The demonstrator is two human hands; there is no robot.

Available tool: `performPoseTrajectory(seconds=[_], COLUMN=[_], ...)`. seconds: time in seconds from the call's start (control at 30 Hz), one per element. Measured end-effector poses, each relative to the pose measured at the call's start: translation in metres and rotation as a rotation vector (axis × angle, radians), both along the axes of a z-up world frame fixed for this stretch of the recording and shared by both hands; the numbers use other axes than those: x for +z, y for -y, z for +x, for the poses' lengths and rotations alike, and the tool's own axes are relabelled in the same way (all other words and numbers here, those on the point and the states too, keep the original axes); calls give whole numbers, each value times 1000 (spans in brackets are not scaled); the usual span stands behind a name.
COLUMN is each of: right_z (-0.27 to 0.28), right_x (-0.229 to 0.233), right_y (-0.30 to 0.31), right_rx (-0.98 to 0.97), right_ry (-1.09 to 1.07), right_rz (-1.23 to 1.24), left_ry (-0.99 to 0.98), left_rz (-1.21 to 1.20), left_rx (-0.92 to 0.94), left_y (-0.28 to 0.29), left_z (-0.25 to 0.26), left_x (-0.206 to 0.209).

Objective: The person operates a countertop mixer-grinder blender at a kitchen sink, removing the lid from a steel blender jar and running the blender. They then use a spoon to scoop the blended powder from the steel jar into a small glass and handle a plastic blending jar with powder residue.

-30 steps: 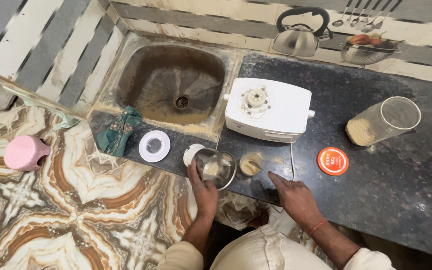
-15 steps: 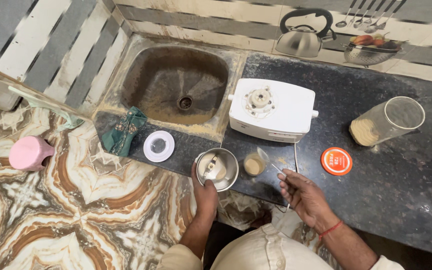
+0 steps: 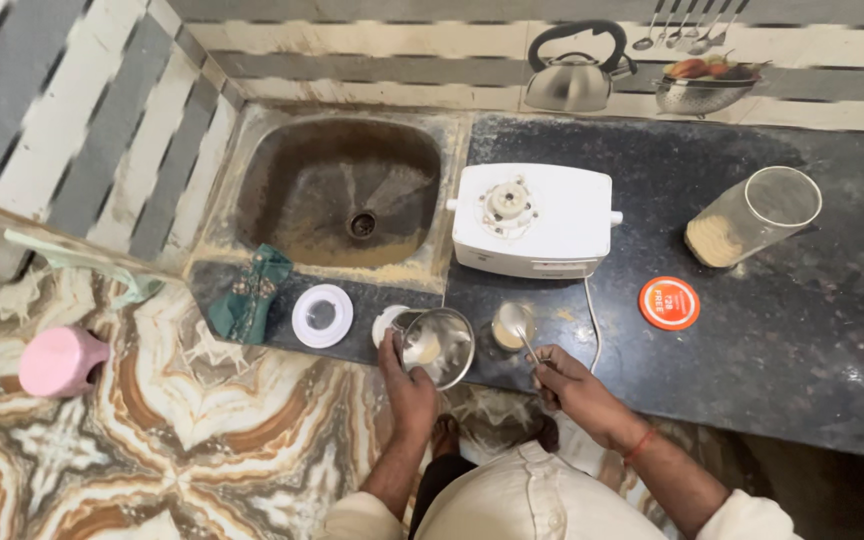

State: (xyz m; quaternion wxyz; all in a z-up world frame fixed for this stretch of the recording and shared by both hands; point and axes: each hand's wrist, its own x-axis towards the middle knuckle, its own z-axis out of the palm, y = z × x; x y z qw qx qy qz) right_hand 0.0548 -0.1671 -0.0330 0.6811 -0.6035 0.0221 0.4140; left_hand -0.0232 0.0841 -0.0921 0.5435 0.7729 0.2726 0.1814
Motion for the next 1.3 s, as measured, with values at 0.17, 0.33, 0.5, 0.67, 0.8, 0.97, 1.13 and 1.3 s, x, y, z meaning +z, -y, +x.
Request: performPoseTrajectory(seconds=[0.17, 0.33, 0.5, 0.67, 0.8, 0.97, 1.13, 1.3], right_z=[-2, -9, -19, -23, -16, -7, -30, -70], right_x=[11, 10, -5, -15, -11, -3, -10, -22], right_y=[-44, -69, -57, -45, -51, -51, -16, -8], right_rx=[-67, -139, -270, -306, -291, -443, -730, -841], right_ry=[340, 425, 342, 288, 172, 192, 259, 95], right_rz=[-322, -445, -499, -425, -248, -307, -173, -83], left_ry=[-256, -184, -568, -509, -431, -337, -370, -304], left_rz=[-253, -98, -273, -475, -1216, -1285, -912, -745], left_rx=[-68, -409, -529, -373, -503, -463, -241, -298], left_y=[0, -6, -37, -74, -85, -83, -62, -37], left_z=[5, 0, -2, 25, 38, 58, 71, 83], left_x=[46, 86, 97, 65, 33, 24, 43, 68])
